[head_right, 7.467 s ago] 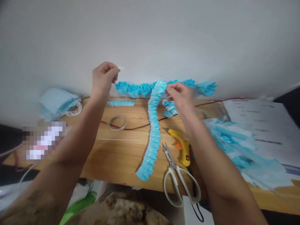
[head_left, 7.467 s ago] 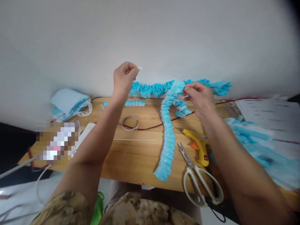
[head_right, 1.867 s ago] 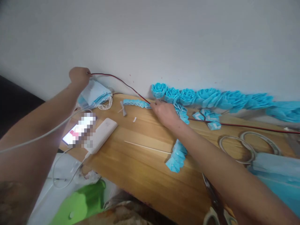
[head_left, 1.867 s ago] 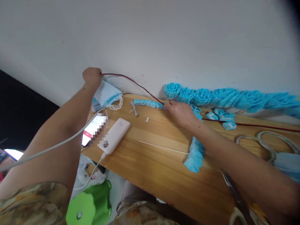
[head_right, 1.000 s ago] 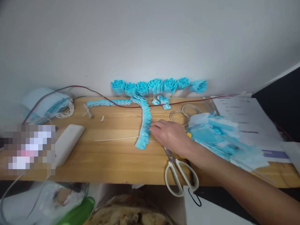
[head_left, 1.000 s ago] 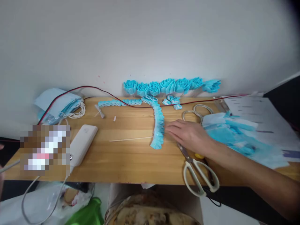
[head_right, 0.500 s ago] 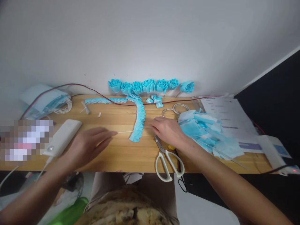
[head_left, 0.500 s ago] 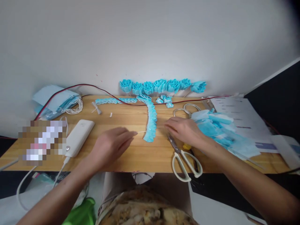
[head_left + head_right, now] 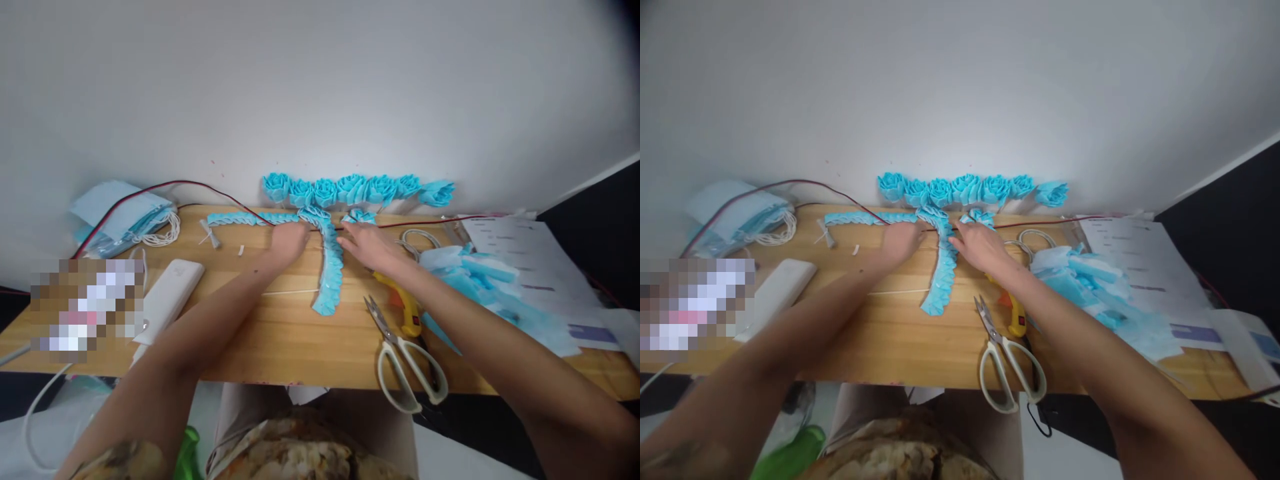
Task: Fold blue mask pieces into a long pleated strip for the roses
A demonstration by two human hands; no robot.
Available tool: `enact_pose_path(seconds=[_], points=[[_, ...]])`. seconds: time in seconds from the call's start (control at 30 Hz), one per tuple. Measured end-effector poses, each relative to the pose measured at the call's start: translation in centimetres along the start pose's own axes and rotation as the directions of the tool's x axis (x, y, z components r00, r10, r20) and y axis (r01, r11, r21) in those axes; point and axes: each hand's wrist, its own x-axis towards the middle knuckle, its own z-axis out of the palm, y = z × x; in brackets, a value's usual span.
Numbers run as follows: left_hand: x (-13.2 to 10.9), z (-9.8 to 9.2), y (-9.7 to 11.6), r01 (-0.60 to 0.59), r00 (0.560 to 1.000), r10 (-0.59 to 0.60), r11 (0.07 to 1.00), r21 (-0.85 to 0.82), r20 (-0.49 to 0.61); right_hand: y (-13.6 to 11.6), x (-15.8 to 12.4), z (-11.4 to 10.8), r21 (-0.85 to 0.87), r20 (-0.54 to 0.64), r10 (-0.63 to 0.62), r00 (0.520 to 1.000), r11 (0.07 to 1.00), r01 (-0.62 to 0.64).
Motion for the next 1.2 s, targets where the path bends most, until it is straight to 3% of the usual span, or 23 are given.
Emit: enact_pose_path(seconds=[0.27,0.53,0.73,0.9,0.97,1.1,1.2], points=[[0.0,1.0,-0.8,0.011,0.999,-0.014,0.995,-0.101,-0.033,-2.4,6.2,2.5,-0.065,-0.092,0.139,0.986,0.987,-0.145],[1.0,1.4,-1.6,0.042,0.999,-0.044,0.995,-0.091,-0.023,-2.1,8.2,3.7,-0.013,-0.024,0.218,0.976,0.976,-0.219],[0.9,1.1,-1.9,0.042,0.999,-0.045,0.993,-0.111,-0.025,-0.5,7.0,2.2,0.301,-0.008,0.167,0.986,0.941,-0.157],[0.9,1.2,-2.4,0.035,0.999,-0.037,0.995,-0.094,-0.016,1.9,3.9,1.4,0.522,-0.011,0.122,0.992,0.847,-0.098],[0.9,1.3,-2.4,0.022,1.0,-0.024,0.996,-0.083,-0.021,2.5,2.6,1.3,0.579,0.034,0.043,0.998,0.813,-0.055],[1.1,1.0,-2.2,0.039,0.999,-0.039,0.999,-0.015,-0.035,2.5,0.4,0.7,0.53,0.175,-0.19,0.966,0.845,0.071],[1.5,0.3,-2.0,0.069,0.993,-0.067,0.997,0.027,-0.094,1.9,-0.3,0.2,0.432,0.213,-0.207,0.955,0.897,0.098]])
